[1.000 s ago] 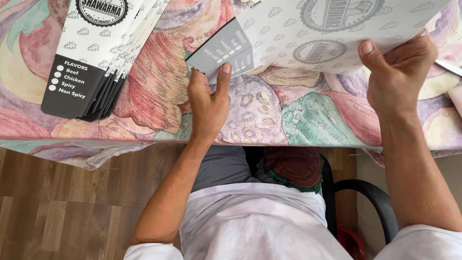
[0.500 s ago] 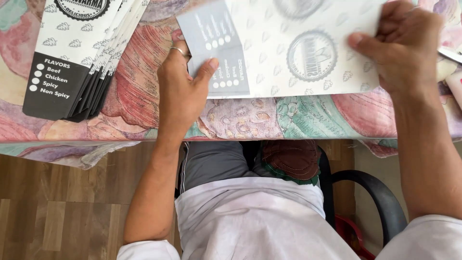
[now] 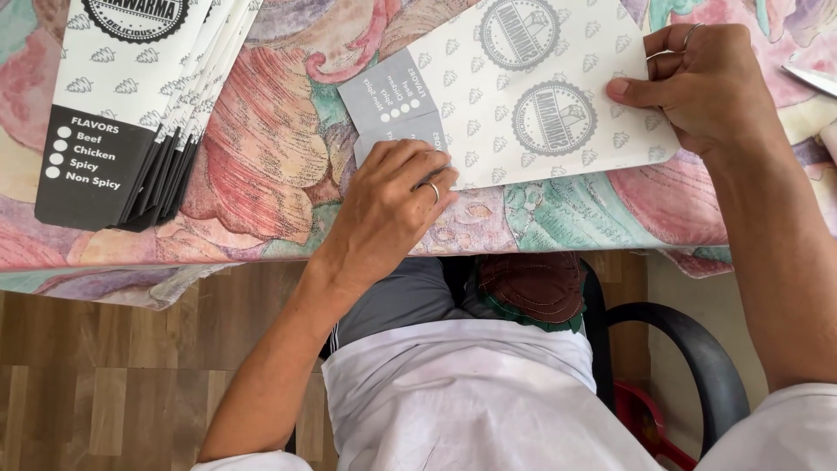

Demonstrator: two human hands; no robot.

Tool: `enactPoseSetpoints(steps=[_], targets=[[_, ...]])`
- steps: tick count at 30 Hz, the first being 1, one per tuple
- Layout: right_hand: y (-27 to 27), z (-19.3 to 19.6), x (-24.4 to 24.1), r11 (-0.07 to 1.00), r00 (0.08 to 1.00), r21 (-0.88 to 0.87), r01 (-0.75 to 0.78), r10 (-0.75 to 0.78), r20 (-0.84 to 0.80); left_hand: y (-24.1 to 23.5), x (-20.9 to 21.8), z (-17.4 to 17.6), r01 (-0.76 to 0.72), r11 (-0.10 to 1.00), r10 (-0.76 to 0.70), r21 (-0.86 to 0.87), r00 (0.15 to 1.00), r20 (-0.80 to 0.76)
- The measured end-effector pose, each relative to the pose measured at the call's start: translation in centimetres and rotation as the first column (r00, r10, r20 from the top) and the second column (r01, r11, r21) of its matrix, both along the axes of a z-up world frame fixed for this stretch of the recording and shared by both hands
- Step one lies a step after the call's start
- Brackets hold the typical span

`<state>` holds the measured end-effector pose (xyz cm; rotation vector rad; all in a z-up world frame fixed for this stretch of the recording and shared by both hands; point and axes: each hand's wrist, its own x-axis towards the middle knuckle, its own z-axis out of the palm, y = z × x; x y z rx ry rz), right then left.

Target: Folding paper shawarma wraps and securing them with tape before stacking them.

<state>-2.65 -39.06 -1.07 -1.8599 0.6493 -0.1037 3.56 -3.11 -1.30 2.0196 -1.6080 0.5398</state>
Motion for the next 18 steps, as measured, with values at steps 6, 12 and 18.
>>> enactPoseSetpoints(steps=[6,12,18], targets=[[1.8,1.7,-1.6,0.785,0.98,-0.601,-0.149,0.197,0.014,-0.1,0.0,-0.3,-0.014,1.0,0.014,-0.011,1.0,0.012],[9.5,3.5,-3.9,0.498,0.579,-0.84,-0.215,0.758,0.301,-0.3,-0.1,0.2,-0.038,0.999,0.037,0.026,0.999,0.034],[11.9,2.4,-3.2,0.364,0.458,-0.881,-0.302,0.866,0.201,-0.4,-0.2,0.1,-0.058,0.998,0.057,0.039,0.998,0.018]])
